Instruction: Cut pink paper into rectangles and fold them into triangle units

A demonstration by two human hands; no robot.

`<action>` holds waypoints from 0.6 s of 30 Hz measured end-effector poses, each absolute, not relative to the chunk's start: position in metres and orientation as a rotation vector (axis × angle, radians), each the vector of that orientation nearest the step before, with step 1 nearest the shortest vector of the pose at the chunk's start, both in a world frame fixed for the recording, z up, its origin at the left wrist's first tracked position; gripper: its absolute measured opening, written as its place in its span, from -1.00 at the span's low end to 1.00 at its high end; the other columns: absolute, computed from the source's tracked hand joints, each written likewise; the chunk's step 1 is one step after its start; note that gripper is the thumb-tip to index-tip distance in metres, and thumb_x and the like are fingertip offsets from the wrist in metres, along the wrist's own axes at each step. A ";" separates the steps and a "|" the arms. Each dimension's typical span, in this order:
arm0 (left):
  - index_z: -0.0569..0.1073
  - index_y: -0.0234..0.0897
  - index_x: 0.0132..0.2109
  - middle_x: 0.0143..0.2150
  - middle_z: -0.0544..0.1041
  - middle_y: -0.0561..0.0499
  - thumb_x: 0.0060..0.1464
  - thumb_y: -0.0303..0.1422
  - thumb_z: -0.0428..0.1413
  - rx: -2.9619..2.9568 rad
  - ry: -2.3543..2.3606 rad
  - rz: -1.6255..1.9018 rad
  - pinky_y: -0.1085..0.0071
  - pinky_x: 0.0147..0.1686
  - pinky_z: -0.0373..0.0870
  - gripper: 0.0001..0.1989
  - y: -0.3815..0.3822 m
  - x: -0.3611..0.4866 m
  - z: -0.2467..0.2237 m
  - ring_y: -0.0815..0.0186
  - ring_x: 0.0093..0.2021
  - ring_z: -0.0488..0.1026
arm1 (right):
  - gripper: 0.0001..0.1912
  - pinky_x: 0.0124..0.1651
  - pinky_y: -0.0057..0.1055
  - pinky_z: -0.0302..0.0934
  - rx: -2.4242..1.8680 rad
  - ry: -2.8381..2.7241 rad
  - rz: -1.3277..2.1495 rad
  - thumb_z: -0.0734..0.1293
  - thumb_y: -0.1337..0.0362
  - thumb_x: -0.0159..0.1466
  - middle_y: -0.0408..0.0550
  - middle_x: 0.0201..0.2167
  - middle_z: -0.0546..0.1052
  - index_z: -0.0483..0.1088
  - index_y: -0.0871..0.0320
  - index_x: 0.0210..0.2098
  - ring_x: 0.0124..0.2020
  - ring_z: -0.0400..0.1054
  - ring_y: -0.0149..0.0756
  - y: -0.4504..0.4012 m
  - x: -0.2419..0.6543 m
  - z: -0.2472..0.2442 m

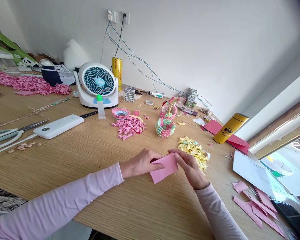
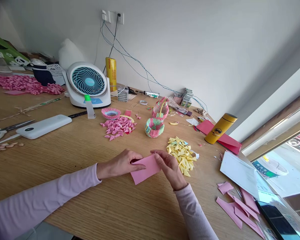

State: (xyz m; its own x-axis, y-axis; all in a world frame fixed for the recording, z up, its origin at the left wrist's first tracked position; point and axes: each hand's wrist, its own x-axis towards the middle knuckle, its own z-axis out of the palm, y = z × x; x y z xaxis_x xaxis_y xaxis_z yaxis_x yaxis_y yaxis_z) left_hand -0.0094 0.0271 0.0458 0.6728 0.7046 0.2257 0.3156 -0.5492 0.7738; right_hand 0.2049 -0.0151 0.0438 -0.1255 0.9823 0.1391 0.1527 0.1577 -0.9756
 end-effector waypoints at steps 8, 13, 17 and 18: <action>0.43 -0.37 -0.35 -0.44 0.47 0.05 -0.11 -0.15 0.29 1.513 0.810 0.899 0.57 -0.59 0.23 -0.64 0.024 -0.007 0.039 0.45 -0.51 0.31 | -0.77 -0.15 -0.35 0.27 -1.055 -1.311 0.894 0.37 0.11 0.24 -0.08 -0.26 0.61 0.57 0.01 -0.17 -0.21 0.41 -0.21 -0.017 0.213 0.027; 0.42 -0.38 -0.40 -0.49 0.46 0.08 -0.16 -0.17 0.32 1.357 0.769 0.951 0.59 -0.71 0.26 -0.64 0.019 -0.007 0.040 0.54 -0.65 0.24 | -0.74 0.02 -0.16 0.25 -0.977 -1.263 0.993 0.36 0.10 0.24 -0.02 -0.17 0.61 0.56 0.00 -0.12 -0.13 0.43 -0.11 -0.021 0.216 0.023; 0.45 -0.40 -0.40 -0.46 0.50 0.03 -0.17 -0.18 0.33 1.323 0.733 0.955 0.55 -0.66 0.39 -0.65 0.017 -0.006 0.040 0.50 -0.60 0.32 | -0.75 0.02 -0.13 0.26 -1.001 -1.267 0.998 0.37 0.07 0.22 0.00 -0.21 0.62 0.59 0.01 -0.19 -0.14 0.43 -0.07 -0.024 0.213 0.027; 0.46 -0.40 -0.39 -0.44 0.51 0.02 -0.17 -0.19 0.33 1.321 0.722 0.952 0.54 -0.65 0.42 -0.65 0.017 -0.006 0.040 0.49 -0.58 0.34 | -0.75 -0.01 -0.14 0.28 -1.014 -1.262 0.984 0.38 0.06 0.20 -0.01 -0.24 0.62 0.60 0.02 -0.22 -0.15 0.43 -0.07 -0.024 0.212 0.027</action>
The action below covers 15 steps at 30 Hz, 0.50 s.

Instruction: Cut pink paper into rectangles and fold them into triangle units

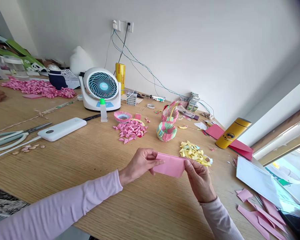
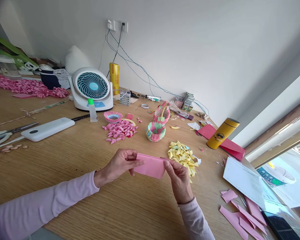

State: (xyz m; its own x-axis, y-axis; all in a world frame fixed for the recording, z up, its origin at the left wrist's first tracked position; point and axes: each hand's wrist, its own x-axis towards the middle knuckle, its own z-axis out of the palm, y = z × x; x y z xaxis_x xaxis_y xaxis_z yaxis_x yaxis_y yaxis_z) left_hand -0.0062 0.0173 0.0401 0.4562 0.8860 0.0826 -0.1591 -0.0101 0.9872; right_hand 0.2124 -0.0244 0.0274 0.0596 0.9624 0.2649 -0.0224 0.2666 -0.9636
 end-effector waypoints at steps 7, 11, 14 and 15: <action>0.42 -0.37 -0.42 -0.49 0.35 0.12 -0.09 -0.19 0.28 1.364 0.648 0.987 0.49 -0.58 0.51 -0.68 0.013 -0.008 0.045 0.45 -0.49 0.35 | -0.78 -0.21 -0.27 0.30 -1.035 -1.237 0.895 0.39 0.06 0.18 -0.07 -0.38 0.60 0.60 0.03 -0.31 -0.30 0.41 -0.15 -0.023 0.212 0.024; 0.45 -0.38 -0.42 -0.53 0.21 0.16 0.00 -0.16 0.22 1.431 0.681 1.012 0.55 -0.66 0.46 -0.68 0.009 -0.009 0.052 0.50 -0.57 0.29 | -0.79 -0.20 -0.27 0.29 -1.016 -1.249 0.888 0.40 0.09 0.19 -0.06 -0.36 0.59 0.60 0.04 -0.28 -0.28 0.40 -0.15 -0.024 0.213 0.020; 0.51 -0.38 -0.36 -0.53 0.25 0.14 -0.01 -0.17 0.22 1.457 0.703 1.039 0.57 -0.69 0.43 -0.70 0.008 -0.009 0.054 0.50 -0.58 0.30 | -0.79 -0.19 -0.26 0.28 -1.009 -1.272 0.889 0.38 0.09 0.21 -0.05 -0.33 0.59 0.59 0.03 -0.25 -0.27 0.39 -0.14 -0.025 0.214 0.019; 0.50 -0.38 -0.38 -0.54 0.25 0.14 -0.02 -0.16 0.23 1.460 0.710 1.049 0.57 -0.70 0.42 -0.69 0.008 -0.009 0.053 0.50 -0.59 0.30 | -0.78 -0.19 -0.26 0.28 -1.013 -1.280 0.885 0.38 0.09 0.21 -0.05 -0.34 0.59 0.59 0.03 -0.25 -0.27 0.39 -0.13 -0.026 0.215 0.018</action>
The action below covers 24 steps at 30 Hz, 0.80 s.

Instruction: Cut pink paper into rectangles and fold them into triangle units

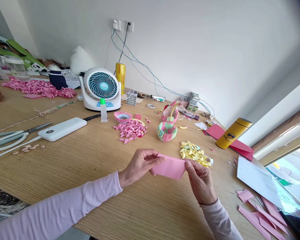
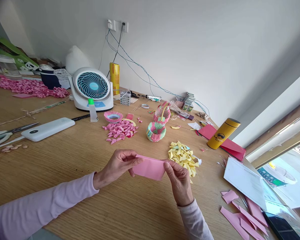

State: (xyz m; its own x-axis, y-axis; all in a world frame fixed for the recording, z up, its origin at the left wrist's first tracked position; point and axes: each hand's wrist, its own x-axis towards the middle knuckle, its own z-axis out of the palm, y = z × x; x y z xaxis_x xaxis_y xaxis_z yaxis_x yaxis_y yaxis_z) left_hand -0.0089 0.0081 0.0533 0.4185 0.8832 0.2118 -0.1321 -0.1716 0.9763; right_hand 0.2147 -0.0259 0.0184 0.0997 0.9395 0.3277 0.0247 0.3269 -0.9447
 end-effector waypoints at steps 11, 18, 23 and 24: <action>0.38 -0.35 -0.51 -0.59 0.28 0.16 -0.12 -0.12 0.28 1.443 0.741 1.100 0.61 -0.75 0.31 -0.62 0.010 -0.008 0.050 0.51 -0.65 0.27 | -0.78 -0.16 -0.25 0.28 -1.020 -1.350 0.893 0.35 0.09 0.24 -0.06 -0.28 0.61 0.58 -0.01 -0.21 -0.24 0.41 -0.12 -0.030 0.209 0.025; 0.52 -0.36 -0.32 -0.48 0.46 0.06 -0.01 -0.18 0.23 1.468 0.737 1.092 0.61 -0.71 0.35 -0.72 0.008 -0.009 0.053 0.47 -0.58 0.34 | -0.81 -0.26 -0.33 0.23 -1.033 -1.325 0.863 0.36 0.13 0.24 -0.10 -0.41 0.57 0.59 0.01 -0.24 -0.34 0.35 -0.20 -0.030 0.210 0.021; 0.55 -0.35 -0.22 -0.33 0.56 -0.03 0.02 -0.20 0.22 1.495 0.765 1.108 0.61 -0.72 0.35 -0.72 0.006 -0.010 0.052 0.48 -0.58 0.34 | -0.80 -0.23 -0.30 0.24 -1.030 -1.328 0.859 0.35 0.13 0.25 -0.10 -0.41 0.55 0.59 0.02 -0.22 -0.32 0.35 -0.19 -0.030 0.209 0.020; 0.55 -0.35 -0.24 -0.33 0.55 -0.02 0.01 -0.19 0.22 1.498 0.768 1.120 0.62 -0.73 0.34 -0.72 0.006 -0.010 0.051 0.49 -0.59 0.34 | -0.80 -0.23 -0.29 0.24 -1.030 -1.331 0.850 0.35 0.14 0.25 -0.09 -0.41 0.55 0.59 0.02 -0.22 -0.32 0.35 -0.19 -0.030 0.209 0.020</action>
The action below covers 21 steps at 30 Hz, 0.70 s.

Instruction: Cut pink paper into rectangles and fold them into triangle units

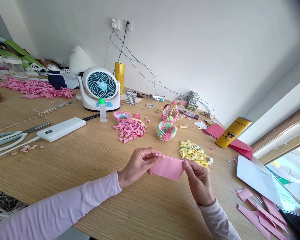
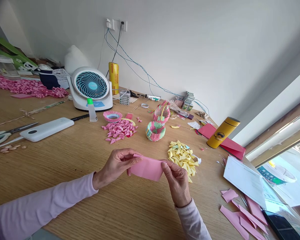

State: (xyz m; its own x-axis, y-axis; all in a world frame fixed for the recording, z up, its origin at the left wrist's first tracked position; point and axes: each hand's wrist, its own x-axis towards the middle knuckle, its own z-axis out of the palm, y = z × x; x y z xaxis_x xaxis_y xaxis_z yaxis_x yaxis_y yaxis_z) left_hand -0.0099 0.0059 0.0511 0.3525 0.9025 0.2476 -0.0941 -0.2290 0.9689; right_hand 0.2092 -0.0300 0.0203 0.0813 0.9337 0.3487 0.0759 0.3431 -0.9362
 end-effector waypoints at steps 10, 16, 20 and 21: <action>0.50 -0.33 -0.38 -0.57 0.36 0.12 0.05 -0.22 0.19 1.565 0.719 1.205 0.62 -0.74 0.32 -0.77 0.008 -0.011 0.048 0.52 -0.65 0.27 | -0.87 -0.22 -0.31 0.31 -0.943 -1.209 0.936 0.45 0.23 0.16 -0.08 -0.28 0.62 0.58 0.00 -0.26 -0.25 0.43 -0.18 -0.032 0.205 0.025; 0.48 -0.33 -0.39 -0.50 0.41 0.10 0.05 -0.23 0.20 1.599 0.718 1.214 0.61 -0.73 0.31 -0.78 0.009 -0.011 0.047 0.52 -0.64 0.29 | -0.96 -0.30 -0.44 0.27 -0.885 -1.155 0.970 0.44 0.25 0.18 -0.16 -0.44 0.57 0.56 0.01 -0.34 -0.38 0.37 -0.35 -0.032 0.204 0.027; 0.48 -0.34 -0.39 -0.51 0.41 0.10 0.07 -0.26 0.19 1.622 0.692 1.213 0.62 -0.73 0.30 -0.79 0.008 -0.012 0.046 0.53 -0.64 0.29 | -0.95 -0.25 -0.41 0.27 -0.879 -1.182 0.986 0.42 0.24 0.20 -0.14 -0.46 0.56 0.56 0.04 -0.35 -0.37 0.37 -0.33 -0.033 0.206 0.025; 0.47 -0.34 -0.40 -0.53 0.40 0.11 0.07 -0.27 0.18 1.625 0.687 1.212 0.63 -0.73 0.30 -0.79 0.007 -0.012 0.046 0.53 -0.65 0.29 | -0.94 -0.24 -0.39 0.27 -0.878 -1.188 0.989 0.42 0.23 0.21 -0.13 -0.46 0.56 0.56 0.04 -0.36 -0.37 0.38 -0.32 -0.033 0.207 0.025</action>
State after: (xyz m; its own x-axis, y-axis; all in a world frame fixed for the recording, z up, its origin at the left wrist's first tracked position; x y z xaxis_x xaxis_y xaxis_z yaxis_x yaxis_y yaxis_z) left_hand -0.0116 0.0072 0.0464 0.3475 0.8520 0.3916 -0.1017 -0.3810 0.9190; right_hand 0.2068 -0.0331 0.0248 0.0888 0.9422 0.3229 -0.1469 0.3331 -0.9314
